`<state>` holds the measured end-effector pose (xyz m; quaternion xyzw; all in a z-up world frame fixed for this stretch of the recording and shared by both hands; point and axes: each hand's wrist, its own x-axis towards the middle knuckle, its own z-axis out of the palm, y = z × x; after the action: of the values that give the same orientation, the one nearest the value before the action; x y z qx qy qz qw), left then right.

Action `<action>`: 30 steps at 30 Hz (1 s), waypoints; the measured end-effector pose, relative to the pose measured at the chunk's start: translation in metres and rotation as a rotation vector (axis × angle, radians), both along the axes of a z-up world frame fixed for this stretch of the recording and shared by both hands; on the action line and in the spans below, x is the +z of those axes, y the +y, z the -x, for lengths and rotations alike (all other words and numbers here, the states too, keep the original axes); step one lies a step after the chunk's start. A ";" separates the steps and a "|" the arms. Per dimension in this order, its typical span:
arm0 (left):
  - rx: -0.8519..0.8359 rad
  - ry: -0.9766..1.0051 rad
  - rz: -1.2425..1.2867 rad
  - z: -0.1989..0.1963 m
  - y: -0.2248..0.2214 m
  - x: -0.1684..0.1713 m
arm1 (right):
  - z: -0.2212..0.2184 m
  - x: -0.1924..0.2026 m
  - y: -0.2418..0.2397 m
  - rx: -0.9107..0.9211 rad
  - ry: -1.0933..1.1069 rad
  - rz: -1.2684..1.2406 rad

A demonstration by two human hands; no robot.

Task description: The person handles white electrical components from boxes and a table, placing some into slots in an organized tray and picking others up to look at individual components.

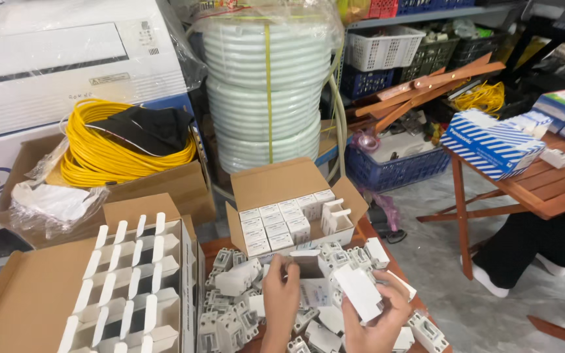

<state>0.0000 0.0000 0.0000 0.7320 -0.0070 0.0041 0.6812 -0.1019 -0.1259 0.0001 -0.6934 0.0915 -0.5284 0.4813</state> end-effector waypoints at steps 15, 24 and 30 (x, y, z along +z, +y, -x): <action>0.081 0.186 0.169 0.029 0.051 -0.063 | 0.023 0.006 0.068 0.059 0.316 -0.835; 0.148 0.134 0.068 0.049 0.049 -0.120 | 0.029 0.047 0.072 0.349 0.089 -0.993; 0.035 -0.059 -0.219 0.046 0.060 -0.142 | 0.031 0.064 0.074 0.375 0.126 -1.119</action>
<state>-0.0462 0.0602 -0.1424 0.8015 -0.0149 0.0369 0.5966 -0.1327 -0.0516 0.0645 -0.3686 0.2605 -0.2634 0.8526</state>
